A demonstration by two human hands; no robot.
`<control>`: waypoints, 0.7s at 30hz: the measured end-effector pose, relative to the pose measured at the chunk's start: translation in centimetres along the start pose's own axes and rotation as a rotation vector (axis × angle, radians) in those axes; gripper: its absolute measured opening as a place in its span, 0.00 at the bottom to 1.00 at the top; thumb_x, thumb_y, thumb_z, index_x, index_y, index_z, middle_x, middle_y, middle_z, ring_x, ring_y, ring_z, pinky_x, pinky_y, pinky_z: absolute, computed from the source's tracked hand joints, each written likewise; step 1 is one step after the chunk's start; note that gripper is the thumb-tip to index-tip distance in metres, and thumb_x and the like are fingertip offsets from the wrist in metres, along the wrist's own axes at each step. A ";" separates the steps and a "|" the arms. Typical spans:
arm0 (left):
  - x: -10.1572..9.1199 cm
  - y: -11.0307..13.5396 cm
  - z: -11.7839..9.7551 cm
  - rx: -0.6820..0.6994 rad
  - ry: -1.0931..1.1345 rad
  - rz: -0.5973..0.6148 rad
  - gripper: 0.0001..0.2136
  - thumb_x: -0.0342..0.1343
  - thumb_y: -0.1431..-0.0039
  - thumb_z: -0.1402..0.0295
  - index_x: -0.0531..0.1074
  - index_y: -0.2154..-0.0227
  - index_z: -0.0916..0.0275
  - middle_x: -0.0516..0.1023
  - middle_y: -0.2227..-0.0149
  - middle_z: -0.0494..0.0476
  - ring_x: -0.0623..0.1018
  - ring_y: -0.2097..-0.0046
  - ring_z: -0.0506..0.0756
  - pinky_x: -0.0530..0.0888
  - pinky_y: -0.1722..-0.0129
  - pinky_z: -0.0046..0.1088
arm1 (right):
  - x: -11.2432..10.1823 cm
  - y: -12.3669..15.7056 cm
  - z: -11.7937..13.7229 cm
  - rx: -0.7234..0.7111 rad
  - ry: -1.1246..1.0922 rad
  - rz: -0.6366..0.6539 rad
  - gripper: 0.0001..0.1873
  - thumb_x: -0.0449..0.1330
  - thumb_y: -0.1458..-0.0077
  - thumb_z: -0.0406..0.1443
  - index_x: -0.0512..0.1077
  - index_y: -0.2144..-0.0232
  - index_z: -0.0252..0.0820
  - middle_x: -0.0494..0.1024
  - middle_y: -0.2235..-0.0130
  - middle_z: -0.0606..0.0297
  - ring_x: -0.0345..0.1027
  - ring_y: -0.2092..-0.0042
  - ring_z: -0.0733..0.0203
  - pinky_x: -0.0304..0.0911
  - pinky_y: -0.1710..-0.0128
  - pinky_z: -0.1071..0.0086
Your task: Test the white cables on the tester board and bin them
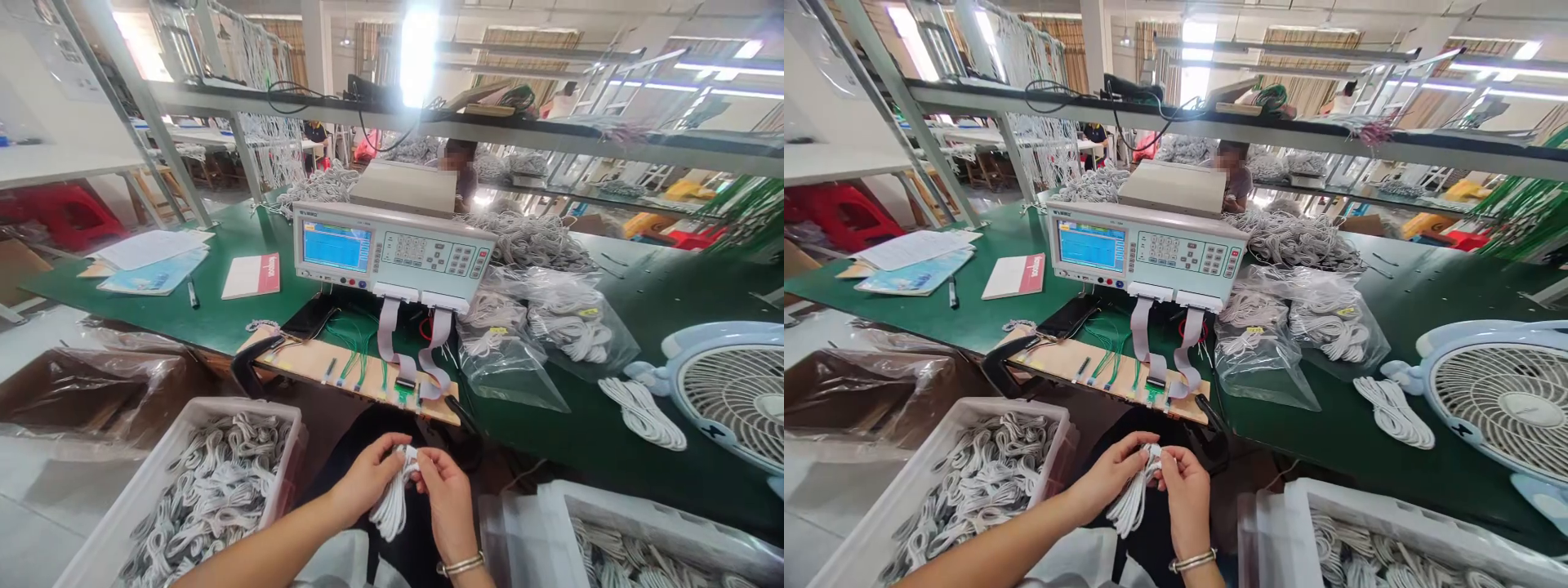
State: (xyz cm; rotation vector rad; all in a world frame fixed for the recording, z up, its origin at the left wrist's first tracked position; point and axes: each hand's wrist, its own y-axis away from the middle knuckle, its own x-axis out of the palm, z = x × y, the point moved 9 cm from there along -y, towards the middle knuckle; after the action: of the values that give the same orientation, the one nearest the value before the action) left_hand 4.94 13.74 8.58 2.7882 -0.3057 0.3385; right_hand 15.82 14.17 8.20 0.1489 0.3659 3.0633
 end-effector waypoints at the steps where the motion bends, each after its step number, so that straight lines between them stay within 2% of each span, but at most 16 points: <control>1: -0.2 0.0 -0.8 0.081 -0.087 -0.024 0.14 0.48 0.51 0.63 0.65 0.61 0.63 0.69 0.62 0.57 0.70 0.66 0.51 0.66 0.65 0.26 | 0.2 0.0 0.2 0.010 0.020 0.029 0.12 0.59 0.56 0.41 0.69 0.73 0.36 0.69 0.80 0.67 0.61 0.78 0.65 0.57 0.81 0.75; 3: -0.8 0.1 -2.0 0.215 -0.240 -0.092 0.12 0.49 0.51 0.62 0.68 0.66 0.62 0.69 0.60 0.57 0.68 0.61 0.52 0.63 0.60 0.26 | 0.8 0.1 0.9 0.004 0.067 0.099 0.13 0.58 0.54 0.41 0.69 0.70 0.37 0.71 0.77 0.66 0.63 0.76 0.64 0.58 0.79 0.75; 4: -1.0 -0.1 -2.1 0.237 -0.281 -0.122 0.11 0.49 0.50 0.62 0.68 0.67 0.62 0.70 0.62 0.56 0.68 0.61 0.52 0.63 0.60 0.26 | 1.1 0.2 1.3 -0.015 0.093 0.133 0.13 0.57 0.53 0.41 0.69 0.67 0.37 0.72 0.75 0.65 0.64 0.74 0.63 0.59 0.77 0.74; 6: -1.5 -0.7 -1.5 0.206 -0.285 -0.169 0.11 0.46 0.48 0.61 0.66 0.69 0.63 0.71 0.68 0.54 0.69 0.65 0.52 0.64 0.64 0.26 | 1.4 0.5 2.1 -0.074 0.174 0.160 0.13 0.55 0.52 0.41 0.67 0.65 0.39 0.73 0.72 0.64 0.65 0.71 0.61 0.62 0.73 0.72; 9: -2.5 -1.8 -0.2 0.145 -0.240 -0.266 0.11 0.44 0.48 0.59 0.63 0.71 0.62 0.69 0.74 0.51 0.68 0.70 0.50 0.64 0.69 0.25 | 1.2 0.5 2.8 -0.149 0.308 0.109 0.12 0.55 0.52 0.42 0.67 0.66 0.40 0.74 0.72 0.63 0.66 0.72 0.61 0.62 0.72 0.72; 12: -3.0 -2.6 0.3 0.119 -0.212 -0.312 0.12 0.44 0.49 0.58 0.63 0.72 0.63 0.66 0.76 0.49 0.66 0.73 0.49 0.62 0.71 0.24 | 0.5 -0.7 2.4 -0.087 0.257 0.043 0.16 0.57 0.54 0.43 0.67 0.65 0.38 0.74 0.75 0.63 0.64 0.76 0.63 0.59 0.78 0.74; 16: -3.1 -3.0 -0.6 0.126 -0.236 -0.245 0.12 0.49 0.52 0.58 0.63 0.76 0.64 0.64 0.78 0.47 0.63 0.75 0.47 0.61 0.75 0.21 | 0.1 -2.7 1.8 0.046 0.149 0.056 0.19 0.60 0.60 0.46 0.70 0.71 0.35 0.72 0.80 0.65 0.58 0.82 0.66 0.52 0.84 0.75; 21: -2.9 -3.4 -0.8 -0.017 -0.124 -0.094 0.15 0.53 0.58 0.56 0.62 0.77 0.64 0.63 0.82 0.46 0.63 0.80 0.46 0.62 0.82 0.20 | 0.5 -3.6 2.7 0.044 0.149 0.100 0.18 0.61 0.60 0.44 0.72 0.71 0.35 0.71 0.81 0.66 0.56 0.82 0.68 0.50 0.84 0.75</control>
State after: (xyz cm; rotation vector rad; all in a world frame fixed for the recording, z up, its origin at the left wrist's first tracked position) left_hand 2.87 17.64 7.62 2.8007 -0.2040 0.1398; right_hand 15.71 18.31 10.00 -0.0613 0.4474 3.1761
